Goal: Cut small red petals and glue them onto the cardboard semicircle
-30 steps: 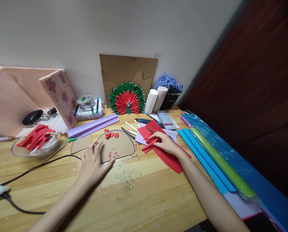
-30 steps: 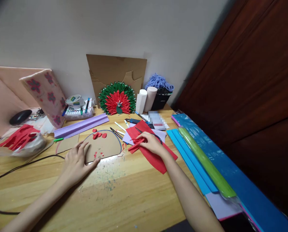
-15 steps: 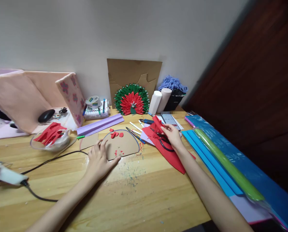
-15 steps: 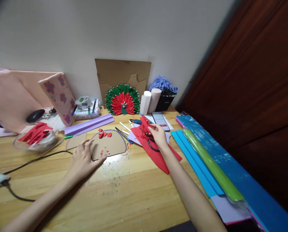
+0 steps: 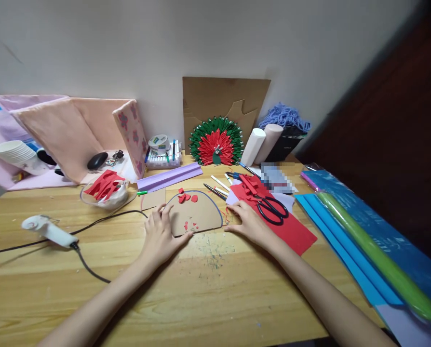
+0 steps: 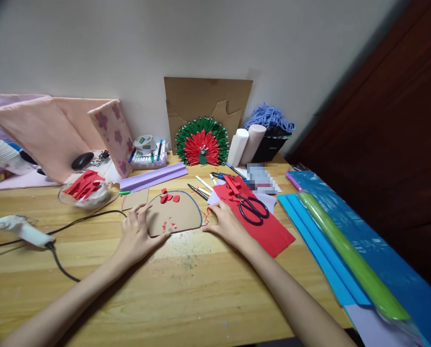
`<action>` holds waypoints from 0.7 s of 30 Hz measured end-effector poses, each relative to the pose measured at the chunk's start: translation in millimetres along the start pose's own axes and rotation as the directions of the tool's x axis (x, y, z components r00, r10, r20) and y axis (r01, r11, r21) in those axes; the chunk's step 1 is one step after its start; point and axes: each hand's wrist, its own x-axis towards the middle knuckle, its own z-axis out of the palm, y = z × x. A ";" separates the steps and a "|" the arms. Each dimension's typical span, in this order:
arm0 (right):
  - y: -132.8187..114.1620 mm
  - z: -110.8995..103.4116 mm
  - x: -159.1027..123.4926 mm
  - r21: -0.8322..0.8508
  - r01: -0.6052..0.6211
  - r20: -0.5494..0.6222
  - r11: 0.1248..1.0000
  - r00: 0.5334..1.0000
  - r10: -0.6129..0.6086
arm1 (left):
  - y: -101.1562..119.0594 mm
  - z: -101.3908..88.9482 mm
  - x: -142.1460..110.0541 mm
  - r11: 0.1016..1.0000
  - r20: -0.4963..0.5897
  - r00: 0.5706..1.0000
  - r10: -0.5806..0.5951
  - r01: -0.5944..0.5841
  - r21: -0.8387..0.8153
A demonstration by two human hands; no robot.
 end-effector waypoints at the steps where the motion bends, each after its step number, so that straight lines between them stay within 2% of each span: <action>1: 0.1 2.1 0.5 0.021 -0.010 0.004 1.000 1.000 0.010 | 0.3 0.0 0.1 1.000 0.001 1.000 -0.001 0.001 0.003; 7: 3.7 6.6 1.9 0.205 0.004 0.065 0.979 0.998 -0.018 | 1.9 -1.2 -0.6 1.000 0.015 1.000 -0.024 0.024 0.002; 15: 10.7 10.0 5.2 0.260 -0.011 0.071 0.965 0.997 -0.007 | -8.9 -3.5 -6.7 0.999 0.023 1.000 0.018 -0.017 -0.040; 17: 12.6 12.7 5.9 0.261 0.000 0.054 0.965 0.998 -0.014 | -16.5 -8.0 -11.2 0.998 0.034 0.998 0.046 -0.044 -0.047; 21: 13.7 19.0 7.4 0.238 0.051 -0.054 0.970 0.998 -0.039 | -31.2 -18.7 -21.9 0.998 0.065 0.996 0.054 -0.052 -0.027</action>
